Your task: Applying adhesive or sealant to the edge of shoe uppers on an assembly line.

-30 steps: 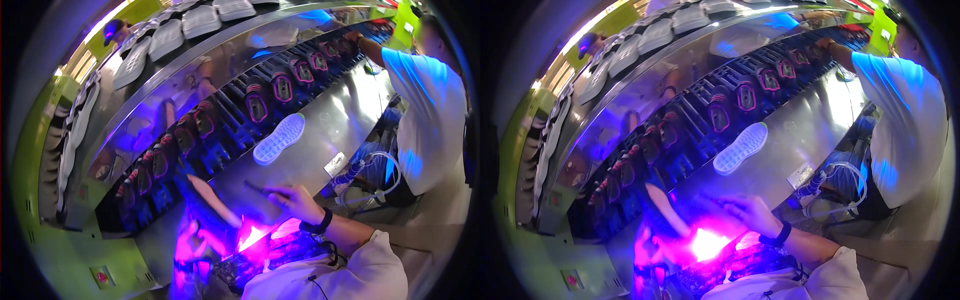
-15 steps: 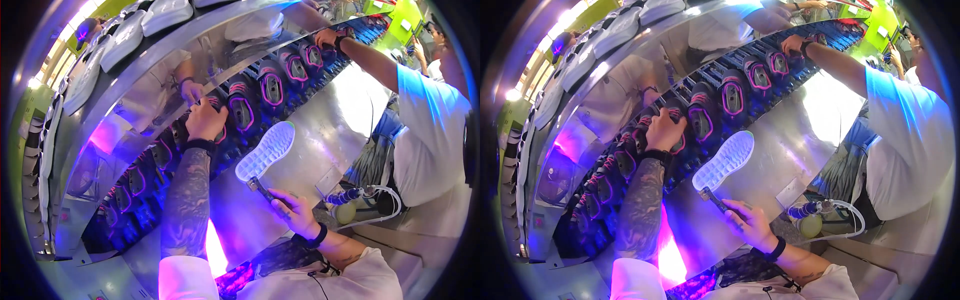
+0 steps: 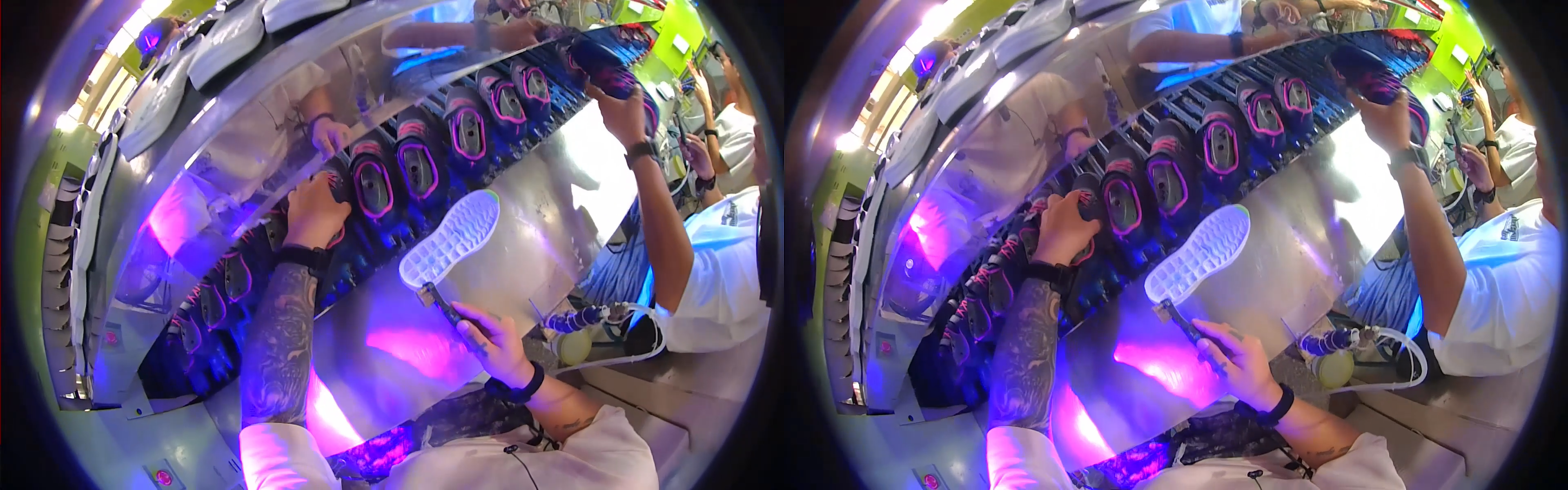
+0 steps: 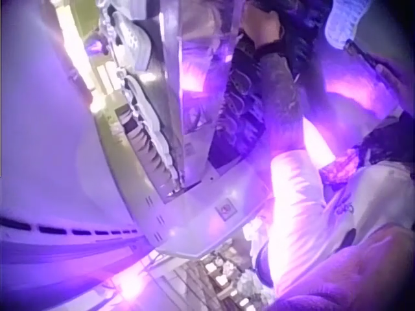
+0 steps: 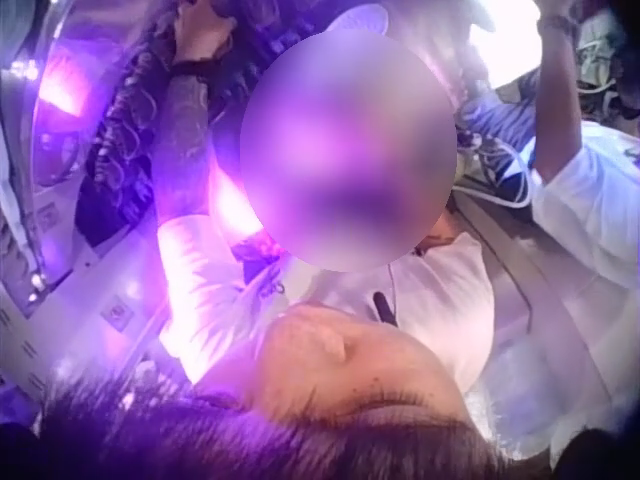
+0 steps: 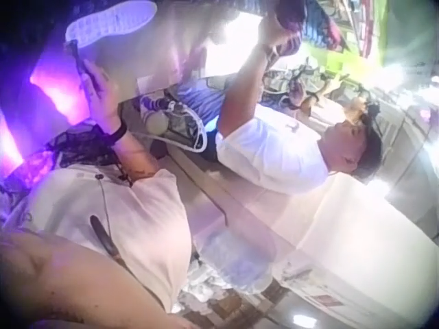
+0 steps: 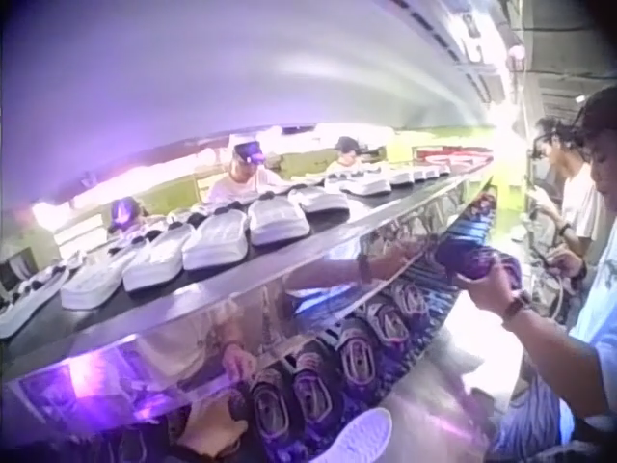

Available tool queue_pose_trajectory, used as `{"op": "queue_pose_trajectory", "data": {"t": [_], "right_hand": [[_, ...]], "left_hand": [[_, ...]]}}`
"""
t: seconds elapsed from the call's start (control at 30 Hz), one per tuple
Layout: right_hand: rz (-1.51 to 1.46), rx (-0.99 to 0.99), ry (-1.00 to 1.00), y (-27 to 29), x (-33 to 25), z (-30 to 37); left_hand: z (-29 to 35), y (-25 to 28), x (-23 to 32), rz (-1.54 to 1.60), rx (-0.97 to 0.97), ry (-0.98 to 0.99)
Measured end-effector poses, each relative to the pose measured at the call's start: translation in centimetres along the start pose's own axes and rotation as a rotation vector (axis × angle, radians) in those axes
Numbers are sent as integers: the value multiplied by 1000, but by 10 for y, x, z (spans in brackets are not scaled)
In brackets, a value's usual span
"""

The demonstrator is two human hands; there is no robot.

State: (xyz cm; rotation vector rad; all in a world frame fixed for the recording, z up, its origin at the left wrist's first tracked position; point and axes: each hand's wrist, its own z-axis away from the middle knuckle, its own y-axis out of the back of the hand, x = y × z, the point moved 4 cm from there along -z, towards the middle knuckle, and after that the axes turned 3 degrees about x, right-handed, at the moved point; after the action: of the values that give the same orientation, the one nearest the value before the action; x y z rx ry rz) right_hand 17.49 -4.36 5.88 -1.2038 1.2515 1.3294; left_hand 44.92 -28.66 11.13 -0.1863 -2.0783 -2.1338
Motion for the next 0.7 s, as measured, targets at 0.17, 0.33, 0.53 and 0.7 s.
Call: {"op": "queue_pose_trajectory", "data": {"t": [0.17, 0.33, 0.53, 0.7], "right_hand": [[-27, 16, -132, 2, -2, 0], [-89, 27, -98, -12, 4, 4], [-147, 46, -165, -10, 26, 7], [-179, 12, -154, -17, -3, 7]], "left_hand": [[5, 6, -2, -134, 115, -105], [-5, 25, -82, 501, 172, -17], [59, 7, -141, 722, 354, 172], [239, 27, -180, 1567, 404, 205]]}}
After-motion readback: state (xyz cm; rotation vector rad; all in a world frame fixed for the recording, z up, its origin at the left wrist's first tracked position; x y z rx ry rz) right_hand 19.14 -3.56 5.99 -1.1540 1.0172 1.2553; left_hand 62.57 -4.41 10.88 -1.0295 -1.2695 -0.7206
